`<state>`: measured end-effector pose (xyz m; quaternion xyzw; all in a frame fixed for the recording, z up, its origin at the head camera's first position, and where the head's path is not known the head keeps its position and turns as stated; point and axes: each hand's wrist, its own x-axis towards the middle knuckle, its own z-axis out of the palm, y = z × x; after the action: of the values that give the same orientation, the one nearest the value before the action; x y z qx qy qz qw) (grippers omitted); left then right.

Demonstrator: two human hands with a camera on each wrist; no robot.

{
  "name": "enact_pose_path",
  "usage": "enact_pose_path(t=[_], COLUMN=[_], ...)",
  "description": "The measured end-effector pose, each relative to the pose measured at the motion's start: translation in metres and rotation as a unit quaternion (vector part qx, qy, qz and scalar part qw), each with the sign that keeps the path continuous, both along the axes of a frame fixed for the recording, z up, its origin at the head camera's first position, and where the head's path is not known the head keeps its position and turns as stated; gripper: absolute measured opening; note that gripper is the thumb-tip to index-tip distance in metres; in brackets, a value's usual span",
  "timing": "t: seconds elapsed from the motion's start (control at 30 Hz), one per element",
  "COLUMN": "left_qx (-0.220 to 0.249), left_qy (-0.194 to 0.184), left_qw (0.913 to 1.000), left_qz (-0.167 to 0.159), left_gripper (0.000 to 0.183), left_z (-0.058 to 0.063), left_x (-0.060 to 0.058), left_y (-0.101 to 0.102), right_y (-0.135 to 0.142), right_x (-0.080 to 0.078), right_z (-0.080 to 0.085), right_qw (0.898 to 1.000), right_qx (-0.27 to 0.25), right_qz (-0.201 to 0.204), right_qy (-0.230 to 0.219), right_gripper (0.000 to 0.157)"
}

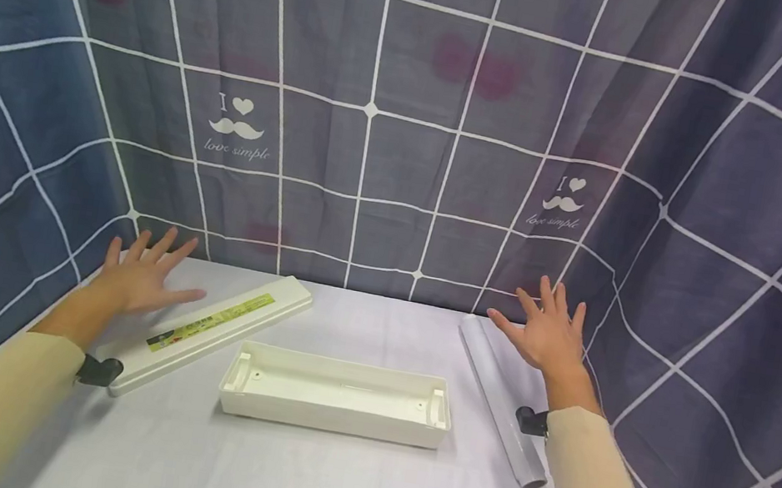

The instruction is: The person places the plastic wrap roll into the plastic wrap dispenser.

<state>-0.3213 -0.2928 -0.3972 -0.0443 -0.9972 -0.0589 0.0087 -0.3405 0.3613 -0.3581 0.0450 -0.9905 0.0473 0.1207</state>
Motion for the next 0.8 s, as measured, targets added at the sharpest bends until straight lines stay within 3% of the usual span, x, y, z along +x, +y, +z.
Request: enact_pose_path(t=[0.23, 0.8], left_qx=[-0.006, 0.002], left_qy=[0.004, 0.031], left_qw=[0.9999, 0.9992], left_qz=[-0.007, -0.026], left_gripper=[0.111, 0.106], left_z=[-0.011, -0.024], left_x=[0.008, 0.03], left_y=[0.003, 0.019], right_y=[-0.003, -0.007], right_x=[0.008, 0.033], right_z=[-0.011, -0.034], right_qw=[1.0, 0.999], right_qx=[0.01, 0.022], right_qz=[0.001, 0.025], right_qy=[0.004, -0.001], right_gripper=[0.095, 0.095])
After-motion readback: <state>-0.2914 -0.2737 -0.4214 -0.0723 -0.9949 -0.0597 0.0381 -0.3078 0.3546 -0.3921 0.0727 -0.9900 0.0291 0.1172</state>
